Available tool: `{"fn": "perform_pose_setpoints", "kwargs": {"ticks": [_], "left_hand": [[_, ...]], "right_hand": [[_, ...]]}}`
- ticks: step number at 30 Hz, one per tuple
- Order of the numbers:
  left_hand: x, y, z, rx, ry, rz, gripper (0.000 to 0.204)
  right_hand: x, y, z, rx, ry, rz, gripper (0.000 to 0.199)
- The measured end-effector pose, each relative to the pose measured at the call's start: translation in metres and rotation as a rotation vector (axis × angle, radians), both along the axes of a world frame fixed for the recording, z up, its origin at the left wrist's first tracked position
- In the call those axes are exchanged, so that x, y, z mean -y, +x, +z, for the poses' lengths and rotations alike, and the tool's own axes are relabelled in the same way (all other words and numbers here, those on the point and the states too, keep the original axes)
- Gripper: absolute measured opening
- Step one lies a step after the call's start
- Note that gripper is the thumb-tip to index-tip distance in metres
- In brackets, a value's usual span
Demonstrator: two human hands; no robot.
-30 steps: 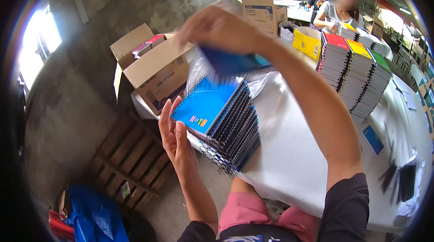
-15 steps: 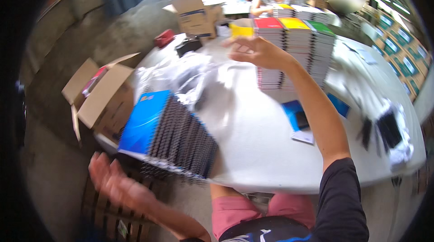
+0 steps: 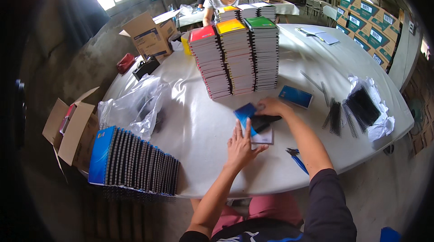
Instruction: The person assembles paper booklets by inserting spiral coils through punched holes and trimming the excess wire using a pair of pliers.
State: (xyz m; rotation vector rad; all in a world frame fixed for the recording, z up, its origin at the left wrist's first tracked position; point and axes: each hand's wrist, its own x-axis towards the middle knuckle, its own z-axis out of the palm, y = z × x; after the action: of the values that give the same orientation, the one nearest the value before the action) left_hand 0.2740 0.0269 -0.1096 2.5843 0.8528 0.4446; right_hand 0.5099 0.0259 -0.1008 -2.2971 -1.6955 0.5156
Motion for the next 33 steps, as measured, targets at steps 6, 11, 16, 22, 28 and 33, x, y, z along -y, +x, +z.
{"fn": "perform_pose_setpoints", "kwargs": {"ticks": [6,11,16,22,28,33], "left_hand": [[0.015,0.012,-0.032,0.038,-0.049,-0.163,0.063],[0.015,0.013,-0.044,0.171,0.021,-0.307,0.051],[0.019,0.013,-0.030,0.202,0.029,-0.343,0.056],[0.006,0.003,0.013,0.699,0.013,-0.154,0.072],[-0.001,-0.013,0.072,0.419,0.259,-0.022,0.026],[0.012,-0.077,0.081,0.193,0.376,-0.085,0.012]], "right_hand": [[0.027,-0.002,0.030,-0.253,-0.210,-0.151,0.078],[0.019,0.009,0.011,-0.144,-0.229,-0.102,0.042],[0.021,0.016,0.018,-0.245,-0.118,-0.020,0.050],[0.056,-0.025,0.078,-0.327,0.754,-0.156,0.037],[0.094,-0.109,0.057,-0.800,0.961,-0.072,0.022],[0.103,-0.013,0.052,-0.390,0.833,-0.275,0.043]]}}
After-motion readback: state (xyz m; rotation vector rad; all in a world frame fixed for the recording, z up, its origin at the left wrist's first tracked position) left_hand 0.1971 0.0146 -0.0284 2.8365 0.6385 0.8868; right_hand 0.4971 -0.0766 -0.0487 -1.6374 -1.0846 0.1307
